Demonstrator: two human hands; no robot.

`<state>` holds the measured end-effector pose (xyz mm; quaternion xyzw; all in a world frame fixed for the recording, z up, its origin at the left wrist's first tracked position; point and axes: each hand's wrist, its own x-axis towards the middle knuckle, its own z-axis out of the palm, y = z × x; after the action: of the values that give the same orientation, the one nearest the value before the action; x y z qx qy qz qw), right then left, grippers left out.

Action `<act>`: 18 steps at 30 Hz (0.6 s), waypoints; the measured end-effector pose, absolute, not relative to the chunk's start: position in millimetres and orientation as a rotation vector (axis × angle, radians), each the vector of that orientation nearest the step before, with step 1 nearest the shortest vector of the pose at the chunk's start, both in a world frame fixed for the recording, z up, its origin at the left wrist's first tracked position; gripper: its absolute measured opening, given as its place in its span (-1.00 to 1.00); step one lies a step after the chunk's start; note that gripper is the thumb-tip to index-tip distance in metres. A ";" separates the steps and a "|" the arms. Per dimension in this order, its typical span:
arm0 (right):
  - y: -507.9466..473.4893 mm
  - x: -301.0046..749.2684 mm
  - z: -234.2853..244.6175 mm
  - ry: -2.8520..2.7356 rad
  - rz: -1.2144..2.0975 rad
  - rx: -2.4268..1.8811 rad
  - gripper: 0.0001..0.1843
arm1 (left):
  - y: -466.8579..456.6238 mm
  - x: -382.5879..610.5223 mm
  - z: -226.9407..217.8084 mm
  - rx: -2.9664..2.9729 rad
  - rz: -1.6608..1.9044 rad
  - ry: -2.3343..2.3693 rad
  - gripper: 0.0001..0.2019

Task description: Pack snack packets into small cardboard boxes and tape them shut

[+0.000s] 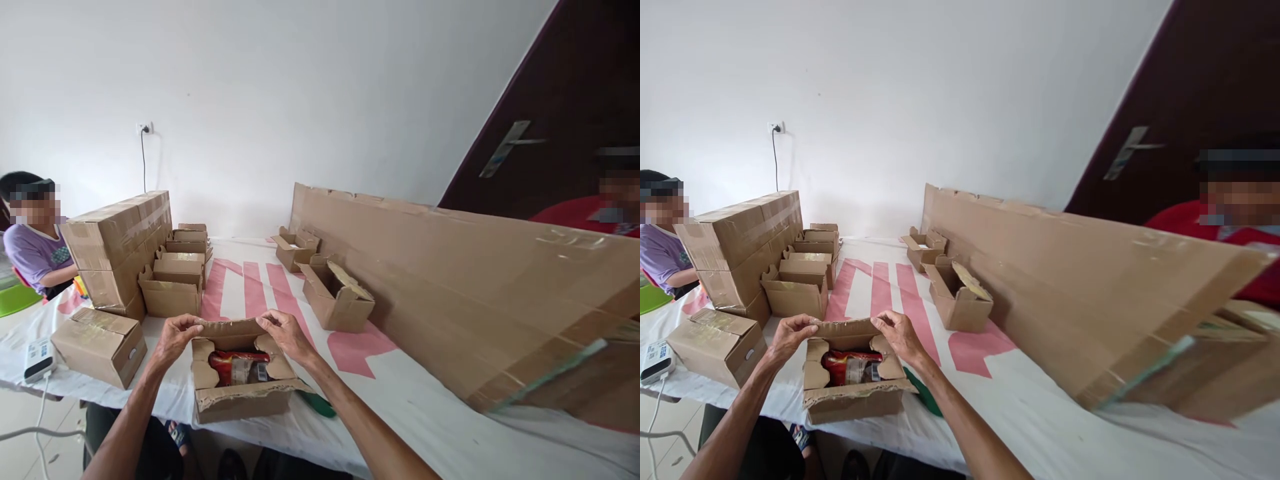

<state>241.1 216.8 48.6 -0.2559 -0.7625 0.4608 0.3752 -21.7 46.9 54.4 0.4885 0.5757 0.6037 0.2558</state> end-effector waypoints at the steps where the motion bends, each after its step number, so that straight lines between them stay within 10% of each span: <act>1: 218.5 239.3 48.4 -1.943 1.186 -0.651 -0.45 | 48.8 -22.8 55.6 1.350 1.652 1.565 -0.59; 18: 242.0 226.8 41.4 -1.955 1.227 -0.625 -0.34 | 62.1 -24.7 69.3 1.743 1.619 1.870 -0.75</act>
<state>226.8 242.0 41.4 -0.2433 -0.7607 0.4774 0.3662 -24.7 62.1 69.3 0.5749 0.6171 0.5342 0.0577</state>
